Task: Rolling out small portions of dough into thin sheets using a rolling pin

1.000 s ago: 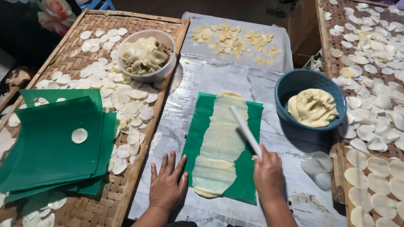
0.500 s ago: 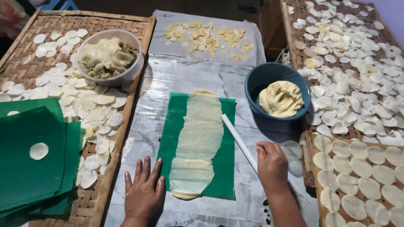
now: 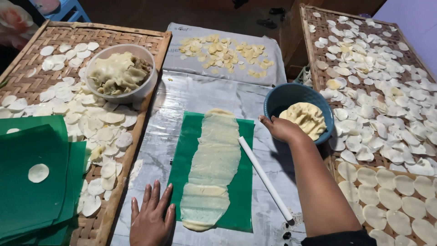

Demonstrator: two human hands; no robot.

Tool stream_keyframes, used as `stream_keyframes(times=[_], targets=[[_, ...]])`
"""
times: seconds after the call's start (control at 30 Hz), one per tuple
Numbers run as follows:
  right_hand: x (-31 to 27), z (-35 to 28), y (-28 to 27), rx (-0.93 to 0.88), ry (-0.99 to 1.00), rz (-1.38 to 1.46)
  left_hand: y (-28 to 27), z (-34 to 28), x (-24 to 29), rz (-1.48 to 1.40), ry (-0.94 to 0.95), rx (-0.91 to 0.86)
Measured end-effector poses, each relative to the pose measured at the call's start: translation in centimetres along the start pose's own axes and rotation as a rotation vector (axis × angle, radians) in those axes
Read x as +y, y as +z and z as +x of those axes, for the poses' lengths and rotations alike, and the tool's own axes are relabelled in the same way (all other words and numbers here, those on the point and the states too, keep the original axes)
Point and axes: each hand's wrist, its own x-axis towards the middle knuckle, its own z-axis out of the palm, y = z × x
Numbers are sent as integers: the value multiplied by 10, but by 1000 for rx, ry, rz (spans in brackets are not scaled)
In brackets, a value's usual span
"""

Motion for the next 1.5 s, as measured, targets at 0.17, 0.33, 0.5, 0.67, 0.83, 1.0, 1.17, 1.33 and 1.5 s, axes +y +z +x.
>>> stream_keyframes(times=[0.17, 0.33, 0.5, 0.67, 0.83, 1.0, 1.17, 1.33, 1.5], targets=[[28, -26, -33, 434, 23, 343, 7, 0, -2, -24, -7, 25], [68, -11, -45, 777, 103, 189, 9, -2, -3, -4, -9, 11], [82, 28, -20, 493, -63, -263, 33, -6, -12, -20, 29, 116], [87, 38, -6, 604, -171, -334, 20, -3, -7, -53, -1, 24], [52, 11, -48, 432, 33, -96, 13, -3, -8, -55, -21, -15], [98, 14, -84, 248, 32, 113, 20, -3, -9, -53, -8, 18], [152, 58, -57, 158, 68, -110, 23, -4, -7, -61, -11, 24], [121, 33, -54, 211, 106, -190, 26, -4, -9, -53, 7, 49], [117, 23, -45, 452, 53, -152, 31, -6, -13, -53, -2, 6]])
